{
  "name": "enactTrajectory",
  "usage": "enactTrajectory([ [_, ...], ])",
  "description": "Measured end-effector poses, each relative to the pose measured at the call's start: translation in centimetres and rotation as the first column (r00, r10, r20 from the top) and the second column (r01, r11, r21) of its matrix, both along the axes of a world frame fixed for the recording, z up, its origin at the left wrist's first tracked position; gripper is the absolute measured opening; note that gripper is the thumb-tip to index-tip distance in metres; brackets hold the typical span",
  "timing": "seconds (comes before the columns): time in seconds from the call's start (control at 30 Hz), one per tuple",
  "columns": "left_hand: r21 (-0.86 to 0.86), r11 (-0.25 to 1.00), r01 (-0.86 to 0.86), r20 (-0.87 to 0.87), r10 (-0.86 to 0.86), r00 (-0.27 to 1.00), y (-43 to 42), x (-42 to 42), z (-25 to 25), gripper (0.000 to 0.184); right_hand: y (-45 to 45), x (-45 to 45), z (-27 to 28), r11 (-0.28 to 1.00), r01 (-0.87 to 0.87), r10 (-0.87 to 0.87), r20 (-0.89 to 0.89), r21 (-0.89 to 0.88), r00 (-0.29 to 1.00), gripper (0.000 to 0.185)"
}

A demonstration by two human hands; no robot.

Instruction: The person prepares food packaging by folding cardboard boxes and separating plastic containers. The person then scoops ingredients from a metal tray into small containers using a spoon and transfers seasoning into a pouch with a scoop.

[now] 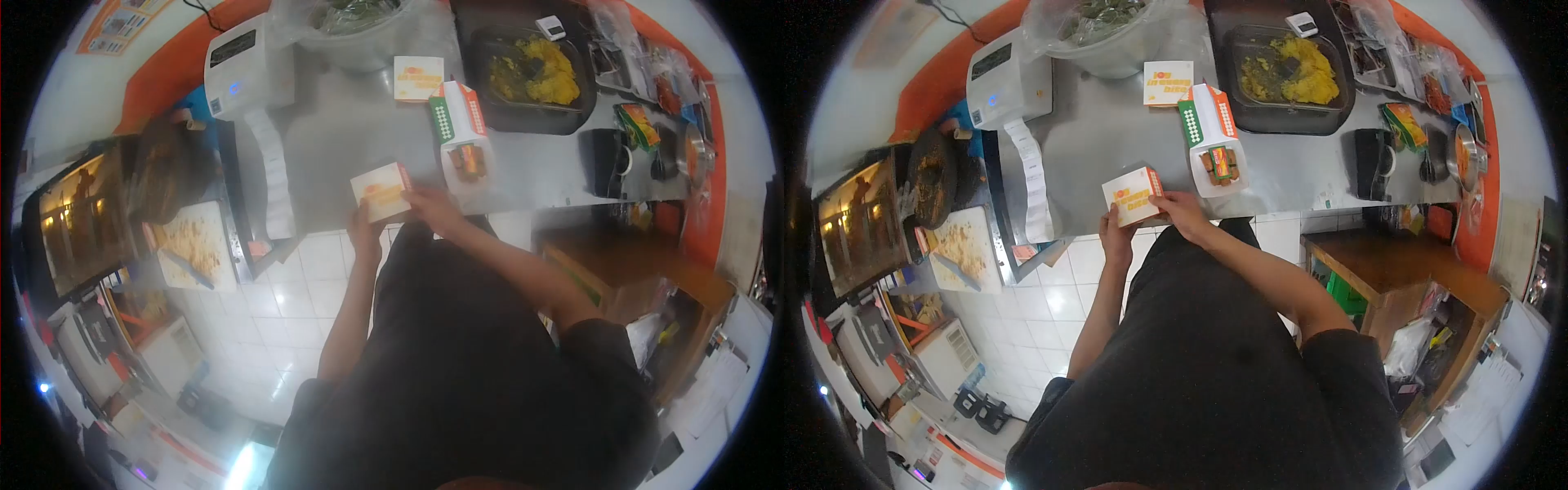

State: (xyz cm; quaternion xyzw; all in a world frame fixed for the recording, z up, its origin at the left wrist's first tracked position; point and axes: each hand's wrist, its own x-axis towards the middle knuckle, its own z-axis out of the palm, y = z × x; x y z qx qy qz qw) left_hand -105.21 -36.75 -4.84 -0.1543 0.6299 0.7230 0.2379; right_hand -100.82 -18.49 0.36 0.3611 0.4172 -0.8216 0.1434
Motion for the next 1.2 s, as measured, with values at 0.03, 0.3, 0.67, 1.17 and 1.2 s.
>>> enactTrajectory([
  [0.03,-0.042,0.999,-0.017,-0.032,0.016,0.999,0.2,-0.2,0.7,0.044,0.2,0.0,-0.6,0.999,-0.028,0.029,-0.051,0.024,0.998,0.030],
  [0.3,-0.810,0.576,-0.111,-0.532,-0.640,0.554,-0.3,-3.1,4.6,0.037,0.1,0.7,-1.1,0.951,-0.117,0.148,-0.091,0.286,0.985,0.032],
  [0.67,-0.920,0.298,0.254,-0.262,-0.951,0.167,2.4,-5.2,5.6,0.077,2.6,2.0,-2.2,0.240,-0.229,0.685,0.002,0.943,0.728,0.037],
  [1.17,-0.966,0.245,0.079,-0.133,-0.737,0.663,10.4,1.4,10.4,0.070,45.2,31.2,0.0,0.474,-0.003,-0.317,0.174,0.880,0.932,0.028],
  [1.2,-0.970,0.239,0.043,-0.157,-0.753,0.639,11.0,1.9,10.4,0.071,44.8,30.5,2.3,0.682,0.091,-0.300,0.164,0.726,0.940,0.028],
])
